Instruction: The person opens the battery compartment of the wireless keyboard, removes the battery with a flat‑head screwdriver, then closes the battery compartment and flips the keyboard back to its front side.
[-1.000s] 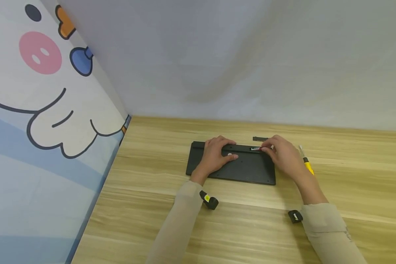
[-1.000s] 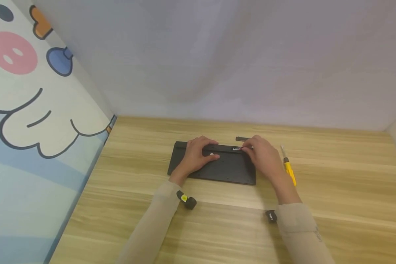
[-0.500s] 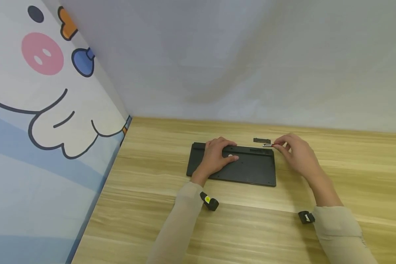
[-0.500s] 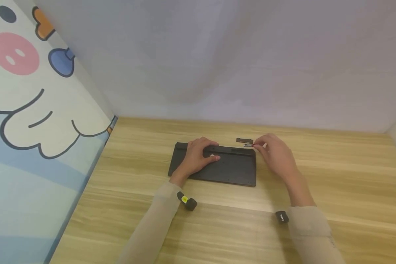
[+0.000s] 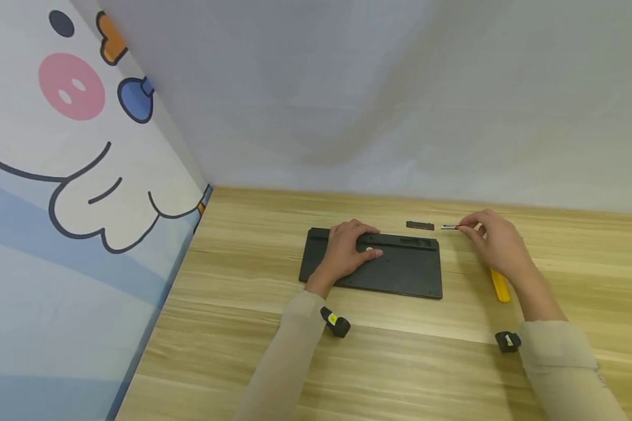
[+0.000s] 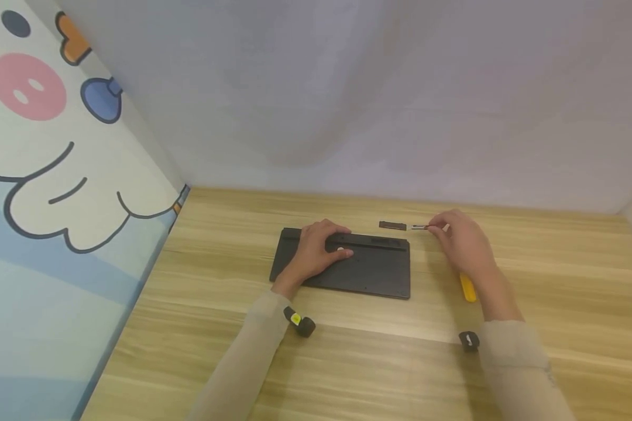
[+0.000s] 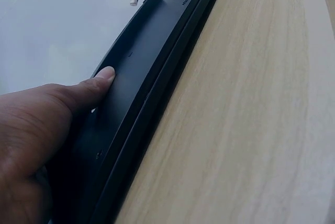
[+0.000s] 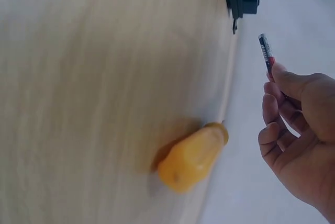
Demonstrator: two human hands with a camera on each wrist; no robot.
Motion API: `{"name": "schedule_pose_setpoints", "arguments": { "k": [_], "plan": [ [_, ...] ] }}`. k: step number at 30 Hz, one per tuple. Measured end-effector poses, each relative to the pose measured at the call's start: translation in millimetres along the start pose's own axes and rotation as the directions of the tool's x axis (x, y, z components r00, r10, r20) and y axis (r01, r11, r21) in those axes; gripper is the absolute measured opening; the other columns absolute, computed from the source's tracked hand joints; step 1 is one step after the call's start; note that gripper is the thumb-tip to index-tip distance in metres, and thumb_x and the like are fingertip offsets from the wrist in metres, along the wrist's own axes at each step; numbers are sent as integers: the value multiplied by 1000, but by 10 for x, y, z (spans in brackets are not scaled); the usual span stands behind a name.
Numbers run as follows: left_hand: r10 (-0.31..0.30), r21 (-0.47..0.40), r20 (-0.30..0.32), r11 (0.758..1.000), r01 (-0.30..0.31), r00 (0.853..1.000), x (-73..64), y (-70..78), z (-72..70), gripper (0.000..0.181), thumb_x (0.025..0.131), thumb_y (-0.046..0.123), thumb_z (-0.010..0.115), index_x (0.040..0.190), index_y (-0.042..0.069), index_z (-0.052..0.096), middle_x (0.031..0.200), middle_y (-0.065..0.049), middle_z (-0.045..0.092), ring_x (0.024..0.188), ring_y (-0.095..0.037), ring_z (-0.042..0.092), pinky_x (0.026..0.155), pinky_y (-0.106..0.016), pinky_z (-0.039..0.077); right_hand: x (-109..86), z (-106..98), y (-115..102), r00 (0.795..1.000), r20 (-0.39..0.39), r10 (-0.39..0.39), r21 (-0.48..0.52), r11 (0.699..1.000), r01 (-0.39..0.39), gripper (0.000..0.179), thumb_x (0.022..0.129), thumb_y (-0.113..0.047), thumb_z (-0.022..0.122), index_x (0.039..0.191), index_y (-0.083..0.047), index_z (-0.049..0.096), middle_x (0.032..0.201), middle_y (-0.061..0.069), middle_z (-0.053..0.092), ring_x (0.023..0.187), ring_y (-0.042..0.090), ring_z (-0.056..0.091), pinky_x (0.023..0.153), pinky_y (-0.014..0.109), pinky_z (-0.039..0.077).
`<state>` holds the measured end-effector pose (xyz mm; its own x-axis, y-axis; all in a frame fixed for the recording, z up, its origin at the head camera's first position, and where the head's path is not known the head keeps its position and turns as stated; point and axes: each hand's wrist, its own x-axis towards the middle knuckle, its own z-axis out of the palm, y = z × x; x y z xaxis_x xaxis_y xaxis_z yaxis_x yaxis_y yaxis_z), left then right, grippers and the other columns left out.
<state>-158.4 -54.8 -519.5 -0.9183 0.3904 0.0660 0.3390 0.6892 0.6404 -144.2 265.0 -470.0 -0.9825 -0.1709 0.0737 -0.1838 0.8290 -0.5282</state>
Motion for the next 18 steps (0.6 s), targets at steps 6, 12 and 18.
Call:
{"name": "schedule_pose_setpoints", "arguments": {
  "k": [6, 12, 18],
  "plan": [
    [1, -18, 2, 1000, -1, 1000, -8, 12, -11, 46, 90, 37, 78, 132, 23, 67, 128, -1, 66, 126, -23, 58, 120, -51, 28, 27, -11, 147, 1000, -3, 9, 12, 1000, -8, 23, 105, -17, 58, 111, 1, 70, 114, 23, 63, 91, 35, 62, 70, 36, 46],
    [7, -6, 5, 1000, -7, 1000, -3, 1, -1, 47, 90, 38, 78, 133, 24, 67, 128, 0, 66, 126, -22, 58, 120, -50, 29, 25, -7, 274, 1000, -7, 17, 22, 1000, -17, 24, 106, -17, 57, 112, 2, 69, 115, 24, 63, 93, 37, 61, 73, 39, 47],
    [5, -10, 6, 1000, -5, 1000, -4, -1, 0, 47, 90, 39, 78, 133, 24, 67, 128, 0, 66, 126, -23, 58, 120, -50, 28, 27, -13, 324, 999, 5, 41, 20, 999, -42, 25, 106, -19, 56, 114, 1, 69, 117, 24, 63, 95, 38, 62, 75, 43, 48]
  ]
}}
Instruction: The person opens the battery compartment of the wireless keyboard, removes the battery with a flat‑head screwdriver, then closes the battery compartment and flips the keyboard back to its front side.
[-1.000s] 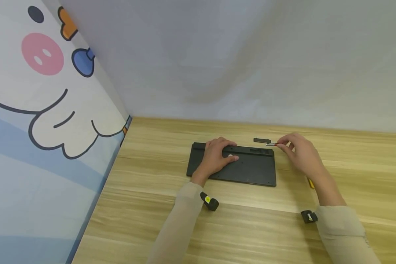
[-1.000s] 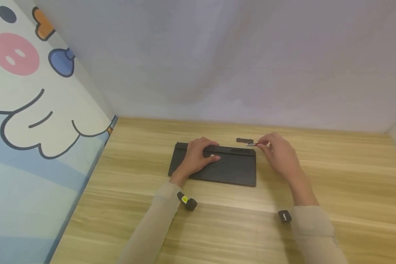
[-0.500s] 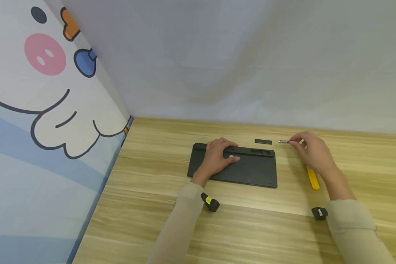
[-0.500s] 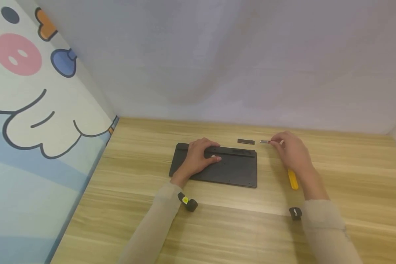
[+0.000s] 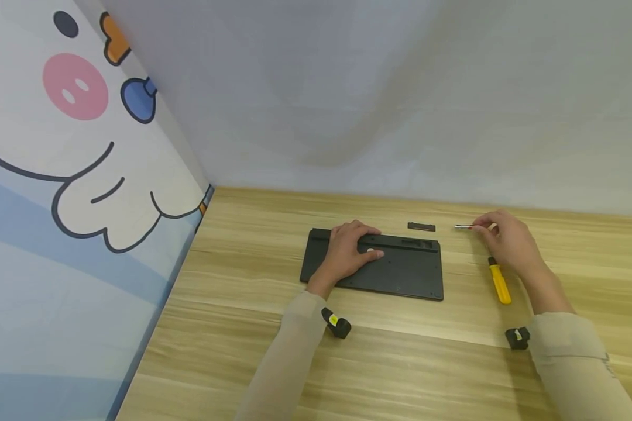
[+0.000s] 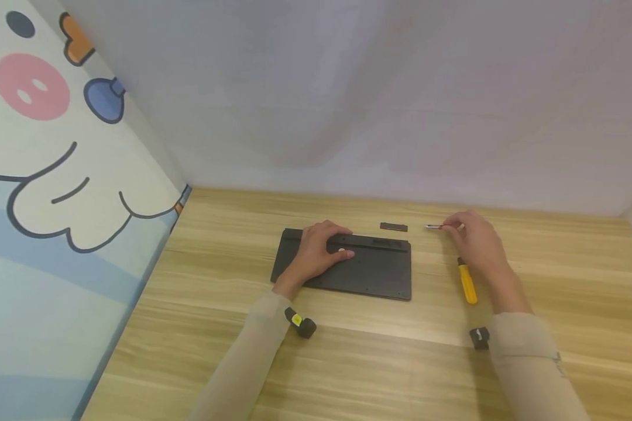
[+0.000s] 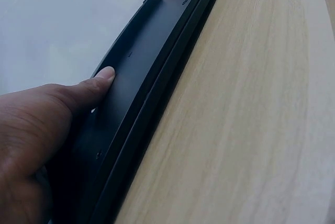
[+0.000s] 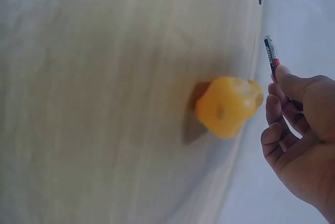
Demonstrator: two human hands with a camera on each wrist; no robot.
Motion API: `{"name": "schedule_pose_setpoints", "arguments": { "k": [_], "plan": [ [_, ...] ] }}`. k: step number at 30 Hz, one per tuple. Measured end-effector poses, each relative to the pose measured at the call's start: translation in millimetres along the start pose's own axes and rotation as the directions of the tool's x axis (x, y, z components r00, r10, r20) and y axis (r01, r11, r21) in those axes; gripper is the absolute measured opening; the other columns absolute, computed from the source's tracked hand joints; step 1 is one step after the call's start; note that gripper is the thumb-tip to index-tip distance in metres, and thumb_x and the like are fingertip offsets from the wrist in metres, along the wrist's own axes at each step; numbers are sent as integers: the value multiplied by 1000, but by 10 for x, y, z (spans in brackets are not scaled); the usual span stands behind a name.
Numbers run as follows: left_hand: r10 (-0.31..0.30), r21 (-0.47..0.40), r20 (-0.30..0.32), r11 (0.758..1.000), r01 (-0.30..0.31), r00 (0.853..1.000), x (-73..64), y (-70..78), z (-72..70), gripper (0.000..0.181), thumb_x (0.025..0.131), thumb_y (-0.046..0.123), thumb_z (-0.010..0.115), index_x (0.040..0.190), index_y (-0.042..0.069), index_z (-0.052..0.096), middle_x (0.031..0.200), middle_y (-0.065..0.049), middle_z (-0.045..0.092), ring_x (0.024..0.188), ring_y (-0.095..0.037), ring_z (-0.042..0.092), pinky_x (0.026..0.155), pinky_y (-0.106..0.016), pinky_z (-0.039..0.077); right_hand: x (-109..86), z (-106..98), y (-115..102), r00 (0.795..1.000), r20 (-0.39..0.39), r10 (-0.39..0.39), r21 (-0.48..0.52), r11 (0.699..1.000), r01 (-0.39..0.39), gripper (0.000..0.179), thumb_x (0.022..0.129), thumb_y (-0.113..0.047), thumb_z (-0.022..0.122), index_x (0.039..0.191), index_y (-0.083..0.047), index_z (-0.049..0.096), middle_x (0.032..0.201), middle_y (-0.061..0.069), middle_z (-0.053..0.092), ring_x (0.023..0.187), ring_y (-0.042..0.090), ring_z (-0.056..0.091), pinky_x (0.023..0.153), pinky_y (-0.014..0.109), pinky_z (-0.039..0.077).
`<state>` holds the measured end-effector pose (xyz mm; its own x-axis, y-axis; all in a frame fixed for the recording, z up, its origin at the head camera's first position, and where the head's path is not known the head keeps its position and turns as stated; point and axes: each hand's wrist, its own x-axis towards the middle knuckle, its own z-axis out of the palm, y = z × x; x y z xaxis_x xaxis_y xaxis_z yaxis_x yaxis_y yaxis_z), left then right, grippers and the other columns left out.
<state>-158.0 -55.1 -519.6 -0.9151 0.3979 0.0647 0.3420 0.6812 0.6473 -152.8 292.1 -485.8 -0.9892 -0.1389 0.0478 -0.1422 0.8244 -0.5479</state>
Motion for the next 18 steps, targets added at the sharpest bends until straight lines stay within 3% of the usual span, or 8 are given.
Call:
{"name": "schedule_pose_setpoints", "arguments": {
  "k": [18],
  "plan": [
    [3, 7, -6, 1000, -3, 1000, -8, 9, -15, 47, 90, 38, 78, 133, 23, 66, 128, -1, 66, 127, -22, 58, 120, -50, 28, 68, -23, 114, 999, 26, 29, -20, 999, -29, 24, 105, -19, 59, 110, -1, 73, 112, 24, 66, 89, 34, 63, 69, 34, 44]
  ]
}}
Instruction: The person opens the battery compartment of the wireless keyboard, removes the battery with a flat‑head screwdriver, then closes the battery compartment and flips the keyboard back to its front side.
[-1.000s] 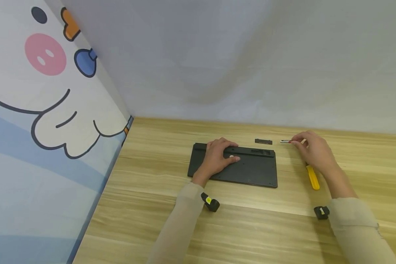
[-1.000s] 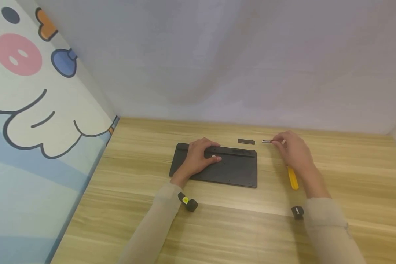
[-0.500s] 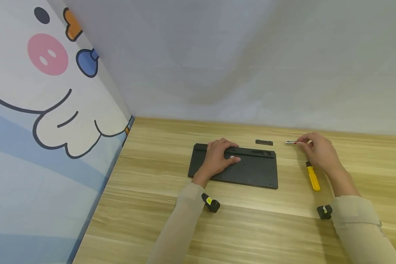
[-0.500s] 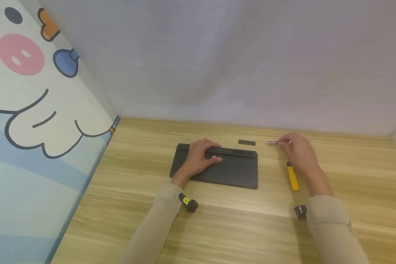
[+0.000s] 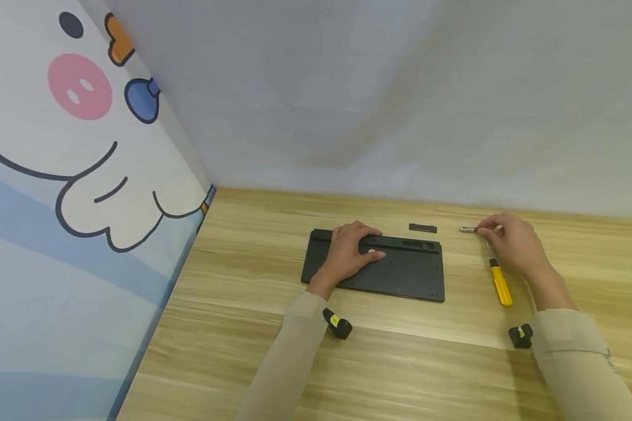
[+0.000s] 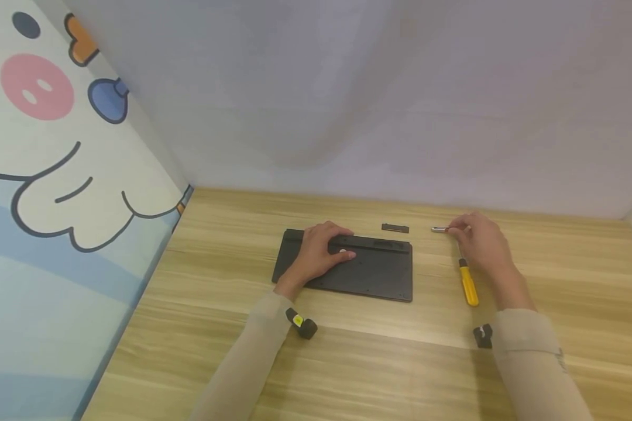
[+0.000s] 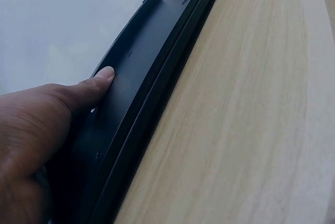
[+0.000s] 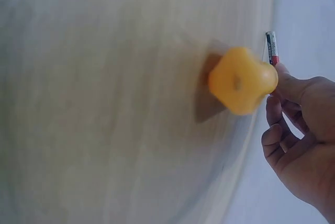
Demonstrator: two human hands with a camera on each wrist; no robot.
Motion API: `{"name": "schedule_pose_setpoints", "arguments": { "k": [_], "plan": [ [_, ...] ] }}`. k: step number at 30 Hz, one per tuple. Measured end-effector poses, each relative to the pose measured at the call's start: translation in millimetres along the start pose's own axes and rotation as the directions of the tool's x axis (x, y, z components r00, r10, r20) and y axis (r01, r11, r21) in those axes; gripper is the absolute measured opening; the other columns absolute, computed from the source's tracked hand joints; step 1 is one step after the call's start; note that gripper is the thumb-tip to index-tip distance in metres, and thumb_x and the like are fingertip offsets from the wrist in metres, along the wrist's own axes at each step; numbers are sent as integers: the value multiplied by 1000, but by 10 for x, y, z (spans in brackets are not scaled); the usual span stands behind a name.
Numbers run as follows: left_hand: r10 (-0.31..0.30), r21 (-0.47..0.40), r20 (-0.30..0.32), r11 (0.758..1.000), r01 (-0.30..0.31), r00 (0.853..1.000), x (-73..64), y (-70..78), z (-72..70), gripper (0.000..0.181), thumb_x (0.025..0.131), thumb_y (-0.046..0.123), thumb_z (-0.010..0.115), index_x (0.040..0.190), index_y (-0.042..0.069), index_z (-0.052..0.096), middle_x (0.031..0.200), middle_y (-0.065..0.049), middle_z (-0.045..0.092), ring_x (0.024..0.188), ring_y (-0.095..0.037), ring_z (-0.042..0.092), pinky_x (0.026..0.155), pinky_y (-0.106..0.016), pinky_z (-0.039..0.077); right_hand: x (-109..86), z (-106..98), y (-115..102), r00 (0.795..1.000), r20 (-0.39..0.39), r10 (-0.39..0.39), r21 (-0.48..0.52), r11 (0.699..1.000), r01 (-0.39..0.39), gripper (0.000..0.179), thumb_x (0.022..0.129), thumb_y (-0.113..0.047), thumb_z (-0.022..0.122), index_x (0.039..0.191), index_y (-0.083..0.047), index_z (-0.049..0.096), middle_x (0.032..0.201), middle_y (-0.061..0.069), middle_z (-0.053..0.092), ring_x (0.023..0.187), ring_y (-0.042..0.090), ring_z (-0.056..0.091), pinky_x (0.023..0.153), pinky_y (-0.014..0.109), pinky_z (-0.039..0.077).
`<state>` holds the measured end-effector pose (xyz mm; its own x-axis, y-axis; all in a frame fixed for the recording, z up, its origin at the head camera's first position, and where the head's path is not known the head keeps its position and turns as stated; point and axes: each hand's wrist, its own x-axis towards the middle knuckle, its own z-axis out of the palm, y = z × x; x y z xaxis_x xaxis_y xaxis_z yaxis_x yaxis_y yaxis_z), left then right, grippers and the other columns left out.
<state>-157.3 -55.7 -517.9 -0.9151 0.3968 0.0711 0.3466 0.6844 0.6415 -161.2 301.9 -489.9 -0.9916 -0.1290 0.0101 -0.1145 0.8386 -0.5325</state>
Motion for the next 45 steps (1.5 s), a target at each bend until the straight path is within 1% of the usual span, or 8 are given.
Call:
{"name": "schedule_pose_setpoints", "arguments": {
  "k": [5, 11, 15, 19, 32, 40, 45],
  "plan": [
    [-1, -6, -1, 1000, 1, 1000, -4, -2, 3, 47, 90, 38, 78, 133, 23, 66, 128, -1, 66, 127, -23, 58, 121, -50, 28, 9, -4, 33, 1000, 1, -12, -20, 1000, 12, 20, 103, -18, 62, 107, -4, 75, 113, 24, 67, 86, 32, 63, 67, 33, 43],
    [10, 1, -4, 1000, -10, 1000, 4, -5, 16, 46, 90, 38, 77, 133, 23, 67, 128, -1, 66, 125, -22, 59, 120, -50, 29, 5, 5, 77, 1000, -6, -18, -38, 999, 18, 21, 103, -18, 62, 109, -4, 76, 112, 23, 68, 86, 34, 64, 66, 33, 44],
    [14, 0, -11, 1000, -14, 1000, 13, -5, 20, 46, 90, 38, 78, 132, 23, 67, 128, -1, 66, 125, -22, 58, 119, -50, 30, 1, -3, 80, 1000, -10, -12, -29, 1000, 12, 22, 103, -19, 62, 109, -5, 77, 112, 24, 70, 86, 33, 65, 66, 33, 45],
    [18, 4, -14, 1000, -18, 1000, 16, -10, 17, 47, 89, 39, 78, 132, 23, 67, 129, -1, 66, 127, -23, 58, 118, -50, 30, 5, -8, 77, 1000, 3, -5, -22, 1000, 5, 24, 104, -21, 61, 111, -4, 77, 111, 25, 70, 84, 31, 64, 64, 32, 45],
    [17, -10, -9, 1000, -17, 1000, 8, 3, -3, 47, 89, 38, 78, 132, 22, 67, 130, -2, 66, 128, -24, 58, 119, -51, 30, 13, 0, 87, 1000, 11, -3, -18, 1000, 3, 26, 105, -22, 59, 112, -3, 75, 109, 24, 70, 83, 30, 64, 63, 32, 44],
    [12, -7, -11, 1000, -12, 1000, 1, -1, 2, 47, 89, 37, 78, 132, 22, 67, 130, -2, 66, 128, -25, 57, 119, -51, 30, 21, -5, 47, 1000, -8, -8, -28, 1000, 8, 29, 105, -24, 58, 115, -1, 74, 115, 26, 69, 86, 32, 64, 67, 33, 45],
    [11, -5, -9, 1000, -11, 1000, -9, 6, -1, 47, 89, 37, 78, 132, 22, 67, 130, -2, 65, 128, -25, 57, 119, -51, 30, 39, 21, -30, 999, -25, -22, -45, 999, 21, 28, 104, -22, 61, 115, 0, 74, 112, 25, 70, 84, 30, 63, 67, 33, 45]
  ]
}}
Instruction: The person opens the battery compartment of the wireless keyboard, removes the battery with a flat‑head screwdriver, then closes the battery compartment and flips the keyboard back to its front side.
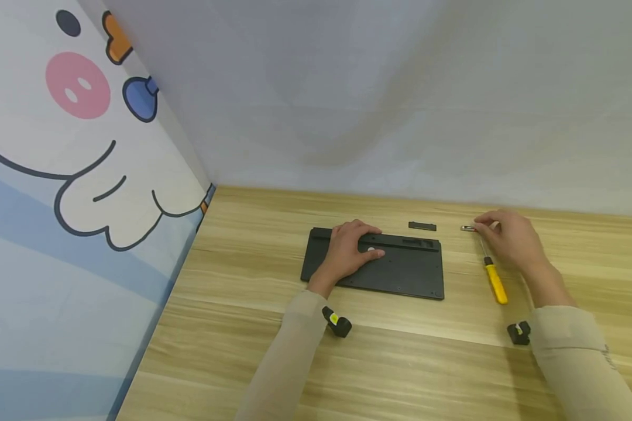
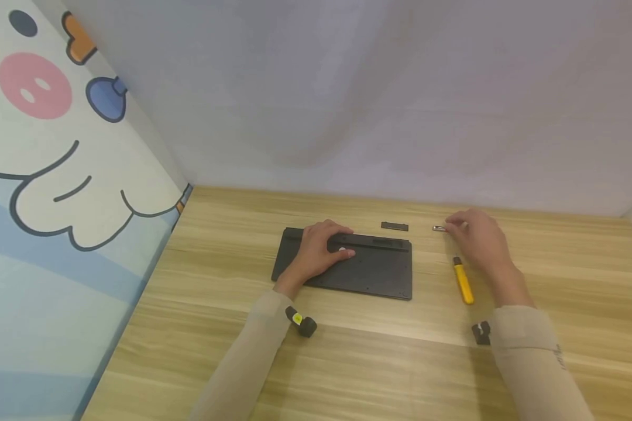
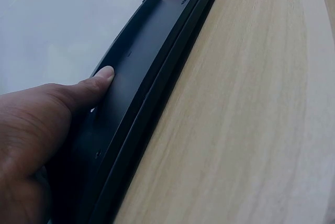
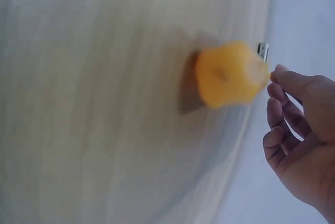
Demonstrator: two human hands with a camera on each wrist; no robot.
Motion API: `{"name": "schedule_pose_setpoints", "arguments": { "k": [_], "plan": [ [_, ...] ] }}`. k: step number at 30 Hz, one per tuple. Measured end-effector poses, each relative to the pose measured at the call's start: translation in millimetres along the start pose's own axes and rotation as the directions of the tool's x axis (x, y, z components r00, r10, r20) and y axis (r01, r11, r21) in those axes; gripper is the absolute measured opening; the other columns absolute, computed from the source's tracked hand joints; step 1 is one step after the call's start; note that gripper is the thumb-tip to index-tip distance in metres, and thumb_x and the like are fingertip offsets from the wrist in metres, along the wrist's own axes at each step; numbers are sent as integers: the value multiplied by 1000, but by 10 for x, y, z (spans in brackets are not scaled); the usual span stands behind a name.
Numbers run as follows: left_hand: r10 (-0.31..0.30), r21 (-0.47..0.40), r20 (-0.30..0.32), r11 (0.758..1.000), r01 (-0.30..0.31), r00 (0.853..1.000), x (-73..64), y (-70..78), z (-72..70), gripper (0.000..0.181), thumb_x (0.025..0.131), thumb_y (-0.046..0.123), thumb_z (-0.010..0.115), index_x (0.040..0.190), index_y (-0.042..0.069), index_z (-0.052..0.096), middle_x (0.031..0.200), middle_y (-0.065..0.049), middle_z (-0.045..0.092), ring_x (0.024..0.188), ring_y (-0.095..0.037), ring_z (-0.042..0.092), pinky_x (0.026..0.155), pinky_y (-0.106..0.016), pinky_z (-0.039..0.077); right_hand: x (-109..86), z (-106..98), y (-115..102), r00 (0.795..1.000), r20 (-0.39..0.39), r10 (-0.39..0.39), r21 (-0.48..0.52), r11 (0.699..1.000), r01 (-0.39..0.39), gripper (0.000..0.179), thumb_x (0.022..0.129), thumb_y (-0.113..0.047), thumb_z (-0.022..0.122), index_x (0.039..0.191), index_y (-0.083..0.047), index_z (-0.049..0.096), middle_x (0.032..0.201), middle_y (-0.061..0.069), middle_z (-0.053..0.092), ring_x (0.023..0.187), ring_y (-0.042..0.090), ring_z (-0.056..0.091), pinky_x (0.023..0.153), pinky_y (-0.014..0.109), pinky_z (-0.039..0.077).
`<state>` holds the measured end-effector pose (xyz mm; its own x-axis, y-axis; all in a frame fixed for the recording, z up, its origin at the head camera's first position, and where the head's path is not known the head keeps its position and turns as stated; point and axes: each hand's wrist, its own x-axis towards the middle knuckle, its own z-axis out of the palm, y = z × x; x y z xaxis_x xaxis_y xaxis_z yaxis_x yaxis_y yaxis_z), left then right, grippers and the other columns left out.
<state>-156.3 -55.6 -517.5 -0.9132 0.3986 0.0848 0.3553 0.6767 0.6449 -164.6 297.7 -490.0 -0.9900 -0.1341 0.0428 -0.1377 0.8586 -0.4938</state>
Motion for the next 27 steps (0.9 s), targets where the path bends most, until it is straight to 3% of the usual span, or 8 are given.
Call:
{"name": "schedule_pose_setpoints", "arguments": {
  "k": [13, 18, 27],
  "plan": [
    [1, 14, -3, 1000, -1, 1000, 12, -18, 8, 47, 89, 39, 78, 132, 23, 67, 129, -2, 66, 127, -24, 57, 118, -50, 31, 90, 165, -334, 991, -74, -113, 35, 993, 115, 19, 100, -19, 66, 105, -4, 78, 100, 19, 73, 75, 23, 56, 65, 32, 42],
    [-1, 17, -2, 1000, 1, 1000, 9, -20, 7, 47, 89, 39, 78, 132, 23, 67, 129, -2, 66, 127, -24, 57, 117, -50, 31, 157, 255, -425, 989, -49, -142, 33, 989, 144, 16, 98, -19, 70, 103, -6, 79, 97, 16, 73, 76, 23, 58, 67, 34, 43],
    [2, 19, -3, 1000, -2, 1000, 15, -28, 19, 47, 89, 39, 78, 132, 23, 67, 128, -1, 66, 127, -23, 57, 117, -50, 31, 233, 330, -525, 990, 50, -130, 52, 991, 127, 20, 98, -23, 70, 109, -8, 78, 102, 14, 71, 82, 24, 61, 69, 35, 45]
  ]
}}
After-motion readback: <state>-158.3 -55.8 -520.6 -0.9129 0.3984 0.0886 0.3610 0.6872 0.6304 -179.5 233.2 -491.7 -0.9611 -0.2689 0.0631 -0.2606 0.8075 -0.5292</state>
